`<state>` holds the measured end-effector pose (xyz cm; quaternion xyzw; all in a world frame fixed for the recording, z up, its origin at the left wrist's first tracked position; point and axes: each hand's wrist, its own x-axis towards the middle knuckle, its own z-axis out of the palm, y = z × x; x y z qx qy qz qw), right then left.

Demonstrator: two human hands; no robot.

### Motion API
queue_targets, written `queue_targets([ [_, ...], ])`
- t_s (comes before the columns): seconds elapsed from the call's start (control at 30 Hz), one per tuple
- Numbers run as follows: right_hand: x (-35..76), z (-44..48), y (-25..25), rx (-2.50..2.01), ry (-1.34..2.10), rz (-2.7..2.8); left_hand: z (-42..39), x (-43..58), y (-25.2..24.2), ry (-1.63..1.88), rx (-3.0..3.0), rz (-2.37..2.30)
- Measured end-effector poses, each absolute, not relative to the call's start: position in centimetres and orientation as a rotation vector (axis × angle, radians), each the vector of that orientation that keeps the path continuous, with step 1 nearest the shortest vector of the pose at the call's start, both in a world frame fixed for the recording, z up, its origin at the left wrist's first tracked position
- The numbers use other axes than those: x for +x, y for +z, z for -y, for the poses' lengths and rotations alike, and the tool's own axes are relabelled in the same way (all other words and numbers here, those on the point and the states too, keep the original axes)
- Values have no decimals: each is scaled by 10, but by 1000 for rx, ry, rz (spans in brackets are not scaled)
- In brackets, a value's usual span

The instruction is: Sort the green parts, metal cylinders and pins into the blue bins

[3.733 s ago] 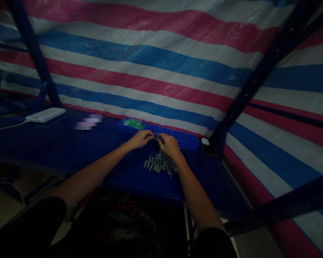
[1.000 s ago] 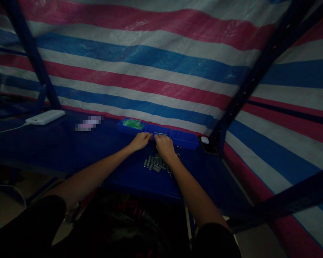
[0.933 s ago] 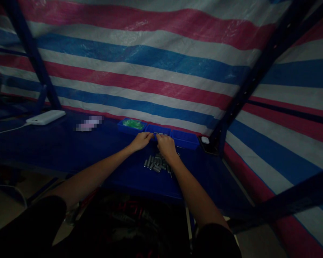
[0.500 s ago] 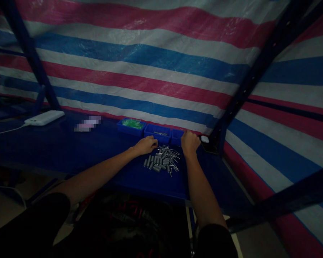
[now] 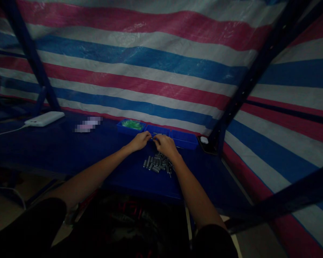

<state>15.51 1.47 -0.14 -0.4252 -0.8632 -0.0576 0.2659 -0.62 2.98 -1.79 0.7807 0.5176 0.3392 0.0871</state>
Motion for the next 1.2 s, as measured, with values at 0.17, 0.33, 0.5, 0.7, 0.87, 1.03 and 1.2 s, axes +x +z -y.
queue_targets([
  [0.17, 153, -12, -1, -1211, -189, 2307, -28, -5, -17, 1042, 2188, -1570],
  [0.33, 153, -9, 2, -1291, -279, 2244, -23, -4, -11, 1109, 2230, -1493],
  [0.5, 154, -9, 3, -1358, -288, 2216, -20, -5, -9, 1200, 2344, -1395],
  [0.7, 156, -11, 0, -1239, -229, 2187, -19, -8, -7, 1229, 2370, -1377],
  [0.87, 156, -11, 1, -1141, -184, 2161, -15, -7, -4, 1215, 2300, -1414],
  [1.03, 156, -10, 3, -1139, -195, 2116, -11, -5, -2, 1239, 2303, -1344],
  [1.2, 158, -8, 5, -1128, -176, 2117, -11, -5, -1, 1200, 2345, -1233],
])
